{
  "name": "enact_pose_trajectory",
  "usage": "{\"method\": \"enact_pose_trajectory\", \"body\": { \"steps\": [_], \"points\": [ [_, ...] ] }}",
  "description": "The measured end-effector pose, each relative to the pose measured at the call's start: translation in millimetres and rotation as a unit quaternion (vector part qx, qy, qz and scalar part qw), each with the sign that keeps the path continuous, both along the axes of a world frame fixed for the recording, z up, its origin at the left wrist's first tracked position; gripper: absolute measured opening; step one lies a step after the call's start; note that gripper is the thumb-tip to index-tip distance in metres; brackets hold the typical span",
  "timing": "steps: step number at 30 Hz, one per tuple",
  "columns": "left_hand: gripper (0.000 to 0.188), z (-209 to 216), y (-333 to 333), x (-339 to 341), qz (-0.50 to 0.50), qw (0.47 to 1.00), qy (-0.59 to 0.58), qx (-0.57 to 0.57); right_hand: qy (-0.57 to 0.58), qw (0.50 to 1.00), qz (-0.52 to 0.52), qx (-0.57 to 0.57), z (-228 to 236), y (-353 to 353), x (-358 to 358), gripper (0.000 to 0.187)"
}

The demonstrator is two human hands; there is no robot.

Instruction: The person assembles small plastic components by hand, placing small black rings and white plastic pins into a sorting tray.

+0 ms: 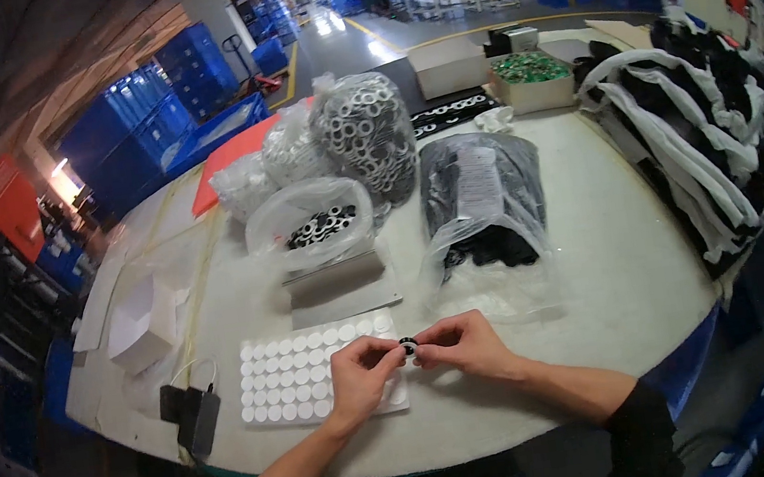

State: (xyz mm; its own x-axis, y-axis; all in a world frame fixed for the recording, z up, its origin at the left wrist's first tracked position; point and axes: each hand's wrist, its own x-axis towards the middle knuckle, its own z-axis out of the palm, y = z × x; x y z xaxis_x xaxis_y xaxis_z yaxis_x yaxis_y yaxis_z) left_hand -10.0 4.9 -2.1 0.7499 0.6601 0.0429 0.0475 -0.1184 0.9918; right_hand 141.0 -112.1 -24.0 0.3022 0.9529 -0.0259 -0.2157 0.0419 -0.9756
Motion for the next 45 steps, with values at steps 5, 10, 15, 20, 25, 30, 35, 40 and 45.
{"method": "enact_pose_trajectory", "body": {
  "steps": [5, 10, 15, 20, 25, 30, 35, 40, 45],
  "points": [
    [0.012, 4.9, 0.3, 3.0, 0.017, 0.999, -0.025, -0.035, -0.020, 1.000, -0.019, 0.007, -6.4, 6.9, 4.4, 0.020],
    [0.012, -5.4, 3.8, -9.8, 0.003, 0.998, -0.028, -0.051, -0.064, 0.990, -0.045, 0.115, -12.4, 14.5, -6.4, 0.014],
    [0.012, -32.6, 21.3, -6.4, -0.030, 1.000, -0.007, 0.001, -0.181, 0.966, -0.068, 0.172, -11.0, 7.7, -9.7, 0.012],
    [0.018, -28.1, 11.3, -3.1, -0.019, 0.996, 0.003, 0.088, -0.110, 0.987, -0.003, 0.119, -9.5, 7.0, -5.0, 0.014],
    [0.022, -20.3, 1.8, -5.0, -0.047, 0.999, -0.003, 0.019, -0.065, 0.989, -0.029, 0.129, -11.1, 7.3, -7.8, 0.016],
    [0.019, -18.6, 3.8, -15.1, -0.017, 0.999, 0.010, 0.044, -0.116, 0.976, -0.045, 0.179, -17.0, 16.8, -17.6, 0.016],
    [0.005, -16.5, -1.9, -13.8, 0.033, 0.996, -0.003, 0.087, -0.160, 0.979, -0.037, 0.123, -21.5, 12.9, -10.5, 0.015],
    [0.012, 20.6, 14.4, 4.7, -0.139, 0.977, 0.134, 0.095, -0.149, 0.989, 0.001, -0.026, 3.5, -4.2, 0.5, 0.015],
    [0.015, 12.7, 6.9, 9.8, -0.131, 0.991, 0.034, 0.003, 0.000, 1.000, -0.015, 0.000, 3.3, 0.5, 1.4, 0.015]
  ]
}}
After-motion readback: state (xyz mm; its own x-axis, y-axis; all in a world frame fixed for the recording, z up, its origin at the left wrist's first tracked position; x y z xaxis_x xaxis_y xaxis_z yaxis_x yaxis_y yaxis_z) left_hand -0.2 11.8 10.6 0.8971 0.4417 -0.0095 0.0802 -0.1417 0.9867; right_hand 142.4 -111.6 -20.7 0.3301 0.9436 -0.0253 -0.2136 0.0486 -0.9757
